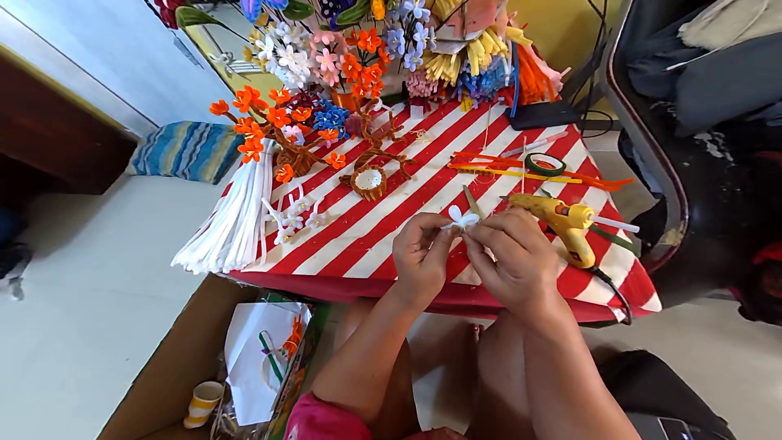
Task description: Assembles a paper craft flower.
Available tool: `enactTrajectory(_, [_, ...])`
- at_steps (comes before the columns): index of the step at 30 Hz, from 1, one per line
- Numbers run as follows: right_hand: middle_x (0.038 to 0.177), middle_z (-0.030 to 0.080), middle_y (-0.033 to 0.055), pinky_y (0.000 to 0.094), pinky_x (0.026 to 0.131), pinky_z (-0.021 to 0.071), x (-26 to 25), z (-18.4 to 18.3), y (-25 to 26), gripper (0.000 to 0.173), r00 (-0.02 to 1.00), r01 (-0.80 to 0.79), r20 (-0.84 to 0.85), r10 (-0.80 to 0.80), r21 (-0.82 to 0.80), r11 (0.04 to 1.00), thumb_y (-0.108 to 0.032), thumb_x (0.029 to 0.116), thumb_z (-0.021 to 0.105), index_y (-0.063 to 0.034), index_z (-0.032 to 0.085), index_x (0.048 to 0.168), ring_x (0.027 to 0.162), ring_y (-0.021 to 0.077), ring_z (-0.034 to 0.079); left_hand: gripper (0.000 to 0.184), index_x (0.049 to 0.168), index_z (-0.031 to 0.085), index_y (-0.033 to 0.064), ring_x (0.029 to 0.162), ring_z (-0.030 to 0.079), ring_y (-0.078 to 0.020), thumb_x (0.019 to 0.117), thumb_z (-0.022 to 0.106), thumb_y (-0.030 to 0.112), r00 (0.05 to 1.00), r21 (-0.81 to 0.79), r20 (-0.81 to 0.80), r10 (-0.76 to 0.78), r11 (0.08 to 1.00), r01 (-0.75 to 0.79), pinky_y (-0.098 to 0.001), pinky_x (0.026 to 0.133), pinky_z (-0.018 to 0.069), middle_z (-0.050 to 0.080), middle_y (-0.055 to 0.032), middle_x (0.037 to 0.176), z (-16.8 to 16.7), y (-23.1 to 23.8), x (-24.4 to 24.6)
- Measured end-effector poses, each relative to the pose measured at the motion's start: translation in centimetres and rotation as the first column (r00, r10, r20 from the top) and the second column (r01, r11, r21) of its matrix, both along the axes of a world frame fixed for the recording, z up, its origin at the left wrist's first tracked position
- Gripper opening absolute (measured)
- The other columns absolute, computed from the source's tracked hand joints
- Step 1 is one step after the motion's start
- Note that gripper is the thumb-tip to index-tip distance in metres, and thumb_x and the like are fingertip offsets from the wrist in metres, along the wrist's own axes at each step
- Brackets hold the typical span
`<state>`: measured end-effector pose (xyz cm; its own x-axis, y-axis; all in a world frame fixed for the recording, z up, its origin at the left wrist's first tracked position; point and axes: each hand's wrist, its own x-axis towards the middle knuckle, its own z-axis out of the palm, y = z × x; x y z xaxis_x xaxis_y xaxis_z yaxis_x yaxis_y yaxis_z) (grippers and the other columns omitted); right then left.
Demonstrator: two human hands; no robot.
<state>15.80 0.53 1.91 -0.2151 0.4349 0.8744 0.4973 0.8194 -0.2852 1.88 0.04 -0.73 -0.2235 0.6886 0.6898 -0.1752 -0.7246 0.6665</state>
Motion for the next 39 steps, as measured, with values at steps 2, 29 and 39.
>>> enactTrajectory(2, [0.086,0.069,0.0088,0.0279,0.083,0.0493,0.0,-0.1,0.0,0.01,1.0,-0.014,-0.018,0.013,-0.017,1.0,-0.008,0.0945,0.066,-0.0039,0.073,0.089,0.087,0.0171,0.063,0.012,0.104,0.067,0.0073,0.088,0.069,-0.0011,0.0962,0.065,-0.001,1.0,0.0,-0.003,0.001,1.0,-0.001,-0.0224,0.084,0.0589,0.073,0.0042,0.097,0.0,0.0,0.0])
enactTrajectory(29, [0.094,0.065,0.0,0.0182,0.084,0.054,-0.5,-0.7,0.1,0.012,0.918,-0.305,-0.305,0.251,-0.142,0.942,-0.008,0.0891,0.072,-0.008,0.064,0.098,0.094,0.0033,0.063,0.006,0.105,0.066,0.0038,0.094,0.067,-0.0028,0.1,0.064,0.005,0.979,0.178,-0.165,0.118,0.98,-0.088,-0.0212,0.085,0.0576,0.068,-0.0018,0.099,-0.2,0.2,-0.9])
enactTrajectory(39, [0.094,0.066,0.0026,0.0169,0.085,0.0513,0.8,0.1,0.3,0.006,0.965,-0.225,-0.173,0.196,-0.164,0.96,-0.01,0.096,0.065,-0.0054,0.069,0.094,0.094,0.0042,0.062,0.006,0.103,0.063,0.0019,0.095,0.067,-0.0082,0.1032,0.058,0.006,0.905,0.331,-0.31,0.289,0.926,-0.182,-0.0225,0.087,0.0568,0.066,-0.0085,0.1,-0.4,0.5,-1.2])
